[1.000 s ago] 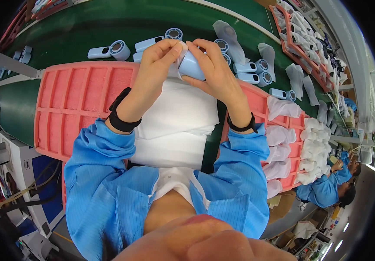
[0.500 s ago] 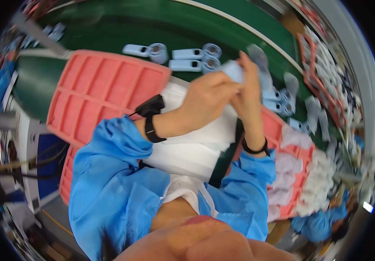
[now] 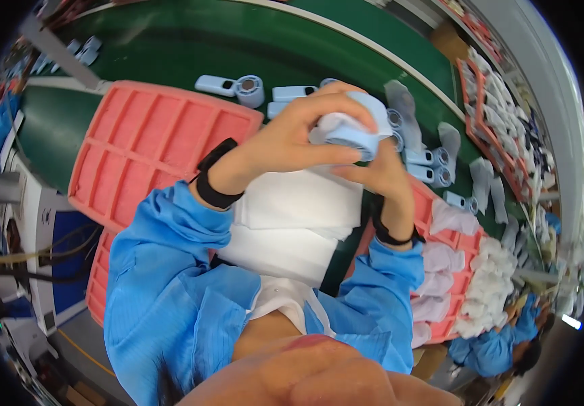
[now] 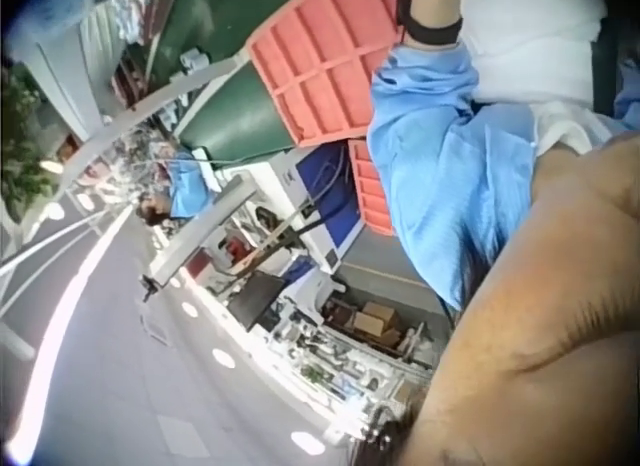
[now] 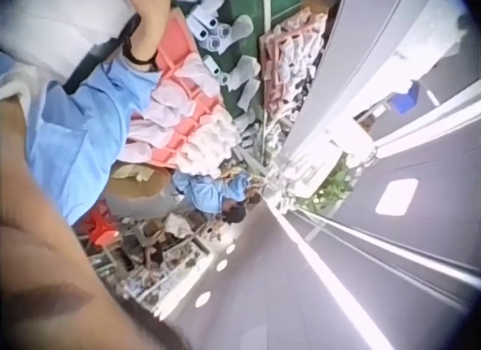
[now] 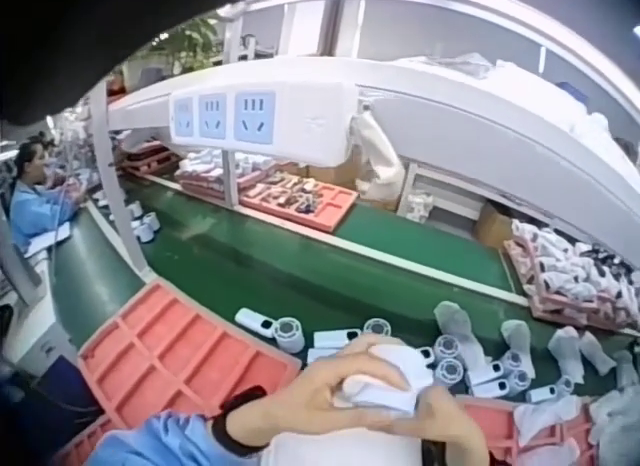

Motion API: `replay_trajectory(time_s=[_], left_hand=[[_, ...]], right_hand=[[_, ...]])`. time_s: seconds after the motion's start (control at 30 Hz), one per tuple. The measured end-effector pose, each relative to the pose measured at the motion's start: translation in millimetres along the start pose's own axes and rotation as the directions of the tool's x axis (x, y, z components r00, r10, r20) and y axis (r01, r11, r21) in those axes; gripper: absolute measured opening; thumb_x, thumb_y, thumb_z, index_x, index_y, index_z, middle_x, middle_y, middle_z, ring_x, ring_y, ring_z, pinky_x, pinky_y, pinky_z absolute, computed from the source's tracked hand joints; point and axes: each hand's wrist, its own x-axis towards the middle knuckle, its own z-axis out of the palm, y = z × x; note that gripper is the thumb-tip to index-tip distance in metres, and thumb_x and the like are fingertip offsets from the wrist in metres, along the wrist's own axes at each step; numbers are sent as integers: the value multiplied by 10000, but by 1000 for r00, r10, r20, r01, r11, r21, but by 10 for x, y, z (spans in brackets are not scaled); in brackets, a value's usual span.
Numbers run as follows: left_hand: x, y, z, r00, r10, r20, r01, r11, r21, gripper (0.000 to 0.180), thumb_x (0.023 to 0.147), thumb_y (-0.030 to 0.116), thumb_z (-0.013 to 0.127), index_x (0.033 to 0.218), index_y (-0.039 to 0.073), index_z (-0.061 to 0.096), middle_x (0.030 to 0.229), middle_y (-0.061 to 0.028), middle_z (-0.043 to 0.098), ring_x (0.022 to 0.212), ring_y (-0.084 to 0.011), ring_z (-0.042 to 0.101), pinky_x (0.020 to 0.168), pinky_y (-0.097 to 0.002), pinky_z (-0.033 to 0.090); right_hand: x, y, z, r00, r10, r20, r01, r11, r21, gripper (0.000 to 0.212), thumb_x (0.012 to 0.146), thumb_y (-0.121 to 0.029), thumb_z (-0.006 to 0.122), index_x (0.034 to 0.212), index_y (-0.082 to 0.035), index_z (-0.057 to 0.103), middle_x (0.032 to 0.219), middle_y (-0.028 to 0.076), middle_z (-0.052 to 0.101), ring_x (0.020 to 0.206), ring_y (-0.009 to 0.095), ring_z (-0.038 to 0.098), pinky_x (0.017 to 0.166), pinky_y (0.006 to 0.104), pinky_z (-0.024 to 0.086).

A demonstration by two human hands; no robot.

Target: The person wraps handheld fans in protective bags by hand, occasionally setting a fan aside to pick up a different one. They also pick up a purple fan, press its buttons, and place it back on the conveyor belt before returning to wrapping the blue fans.

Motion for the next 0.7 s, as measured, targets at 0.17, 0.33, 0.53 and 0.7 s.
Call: replay_trajectory(time_s=[0.17, 0.33, 0.53, 0.7], left_hand=[[112, -97, 244, 903, -184, -388, 107, 972, -210, 366, 722, 124, 756, 1058, 85, 616, 1181, -78, 514, 1098, -213, 496, 901, -352, 408], [103, -183, 423, 847, -59, -528, 183, 965, 186, 259, 719, 120, 764, 946, 72, 648, 1167, -75, 501, 1076, -201, 494, 901, -335, 400], [80, -232, 485, 889, 127, -440, 179, 788, 589, 219, 733, 137, 764, 904, 67, 647, 1110, -68, 514, 1009, -166, 500, 829, -284, 404], [159, -482, 145, 747, -105, -656, 298, 936, 189, 214, 741, 137, 755, 916, 73, 649, 959, -35, 556, 815, -128, 539, 685, -242, 413]], right_hand=[[-20, 271, -216, 989, 139, -54, -148, 959, -241, 552, 687, -83, 728, 1169, 15, 478, 1062, 169, 605, 945, 271, 610, 793, 341, 477], [-85, 252, -131, 946, -43, -323, -192, 726, -660, 403, 703, -63, 690, 1052, 20, 504, 857, 193, 618, 802, 359, 616, 665, 378, 488], [-110, 224, -152, 911, -79, -405, -164, 831, -532, 299, 747, -93, 679, 964, 19, 508, 778, 188, 608, 674, 384, 581, 586, 396, 472], [-67, 4, -461, 759, 599, 257, -644, 748, 159, 316, 762, -161, 698, 951, 14, 515, 781, 182, 625, 659, 370, 602, 578, 392, 478]])
